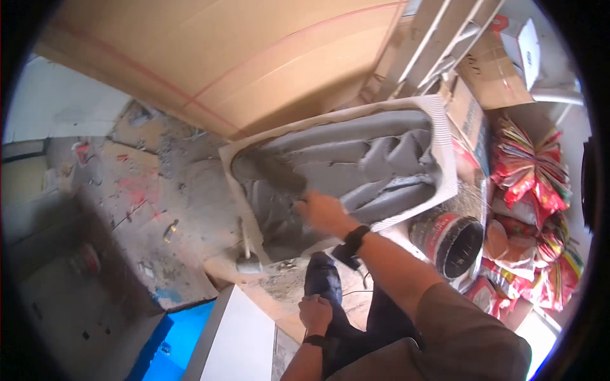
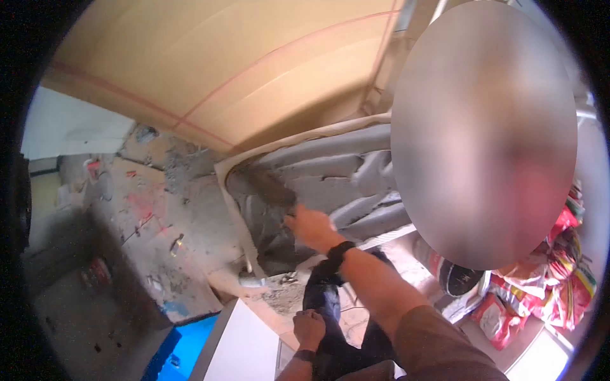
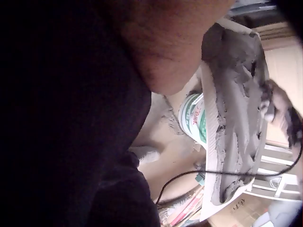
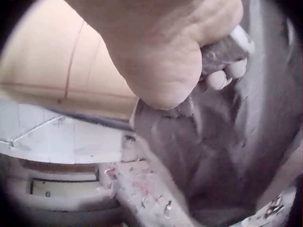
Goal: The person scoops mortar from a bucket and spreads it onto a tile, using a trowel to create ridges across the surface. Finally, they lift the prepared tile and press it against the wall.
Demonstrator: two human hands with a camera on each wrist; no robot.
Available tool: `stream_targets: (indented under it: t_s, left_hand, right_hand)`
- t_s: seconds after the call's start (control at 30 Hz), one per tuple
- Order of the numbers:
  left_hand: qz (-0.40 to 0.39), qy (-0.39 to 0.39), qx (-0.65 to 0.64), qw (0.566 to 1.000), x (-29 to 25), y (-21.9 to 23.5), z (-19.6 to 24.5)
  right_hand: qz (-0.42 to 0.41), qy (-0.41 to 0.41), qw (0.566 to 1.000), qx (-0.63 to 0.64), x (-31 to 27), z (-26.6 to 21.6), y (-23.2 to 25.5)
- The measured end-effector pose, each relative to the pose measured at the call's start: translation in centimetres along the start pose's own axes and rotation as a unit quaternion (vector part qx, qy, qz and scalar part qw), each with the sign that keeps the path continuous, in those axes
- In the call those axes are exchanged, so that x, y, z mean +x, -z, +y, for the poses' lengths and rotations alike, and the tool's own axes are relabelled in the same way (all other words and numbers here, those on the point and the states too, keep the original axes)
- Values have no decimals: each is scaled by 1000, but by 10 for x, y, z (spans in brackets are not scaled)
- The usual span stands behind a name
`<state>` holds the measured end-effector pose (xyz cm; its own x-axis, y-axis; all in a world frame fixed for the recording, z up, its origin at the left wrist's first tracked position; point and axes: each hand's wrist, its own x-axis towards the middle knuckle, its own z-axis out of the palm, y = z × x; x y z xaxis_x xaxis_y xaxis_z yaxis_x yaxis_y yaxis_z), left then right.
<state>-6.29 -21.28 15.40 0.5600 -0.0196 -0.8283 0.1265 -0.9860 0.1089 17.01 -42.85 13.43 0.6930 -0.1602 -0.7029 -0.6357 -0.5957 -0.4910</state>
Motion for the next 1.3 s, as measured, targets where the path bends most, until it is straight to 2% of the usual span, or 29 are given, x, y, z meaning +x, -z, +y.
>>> stream_targets:
  t_s: [0.03, 0.07, 0.1, 0.17, 0.2, 0.3, 0.37, 0.4, 0.5, 0.57, 0.6, 0.63, 0.67, 0.7, 0.8, 0.9, 0.93, 1.0, 1.03, 1.07, 1.17, 1.23, 1.27, 1.3]
  left_hand:
    - [13, -7, -12, 1000, 2, 4, 0]
    - [31, -9, -24, 999, 5, 8, 1]
    - [47, -21, -16, 999, 9, 8, -1]
    - [43, -35, -21, 998, 16, 13, -6]
    - [35, -47, -22, 998, 17, 15, -6]
    - [13, -61, 3, 998, 18, 24, -7]
    - [10, -66, 10, 998, 21, 26, -3]
    - [11, -63, 13, 998, 19, 27, -1]
    - [36, -86, 34, 995, 20, 32, 4]
    - [44, -86, 47, 994, 23, 28, 7]
    - [49, -84, 52, 994, 23, 23, 8]
    - [56, -92, 57, 993, 24, 16, 6]
    - [63, -100, 65, 991, 25, 8, 3]
    - [67, -110, 74, 989, 23, 5, 4]
    - [76, -110, 95, 986, 10, -4, 17]
    - [70, -97, 125, 985, 0, -12, 27]
    - [68, -102, 122, 985, -3, -14, 30]
    - [58, -109, 115, 986, -10, -18, 32]
    - [61, -109, 119, 985, -12, -22, 31]
    - [63, -107, 124, 984, -15, -26, 28]
    - [75, -107, 132, 983, -17, -35, 23]
    - [63, -114, 139, 982, -20, -41, 22]
    - [47, -123, 146, 980, -14, -44, 25]
    - [32, -117, 155, 981, -17, -44, 22]
  right_hand:
    - [-2, 11, 999, -30, -8, 20, 18]
    - [49, 0, 998, -33, -9, 41, 31]
    - [98, -13, 995, -32, -7, 67, 36]
    - [148, -36, 982, -108, 9, 139, 38]
    - [143, -18, 984, -108, 7, 151, 33]
    - [105, 2, 989, -101, -25, 161, 16]
    - [82, 8, 996, -33, -66, 136, -12]
    - [83, 21, 996, 22, -91, 121, -7]
    - [-29, -95, 990, -101, -136, 127, 43]
    - [58, -121, 981, -142, -140, 204, 49]
    - [94, -193, 970, -114, -147, 229, 67]
    - [89, -213, 967, -110, -147, 266, 81]
    - [179, -262, 947, -55, -153, 281, 93]
    - [231, -264, 936, -36, -160, 299, 96]
    - [207, -262, 936, 114, -176, 333, 84]
    - [192, -224, 949, 114, -184, 330, 69]
    - [160, -186, 968, 46, -195, 322, 77]
    - [98, -221, 969, -56, -220, 298, 132]
    - [100, -244, 959, -104, -218, 316, 143]
    - [104, -215, 961, -138, -216, 347, 146]
    - [177, -252, 948, -77, -202, 394, 143]
    - [209, -243, 946, -43, -195, 394, 135]
    - [209, -286, 923, 149, -193, 391, 129]
    - [184, -318, 867, 336, -195, 356, 125]
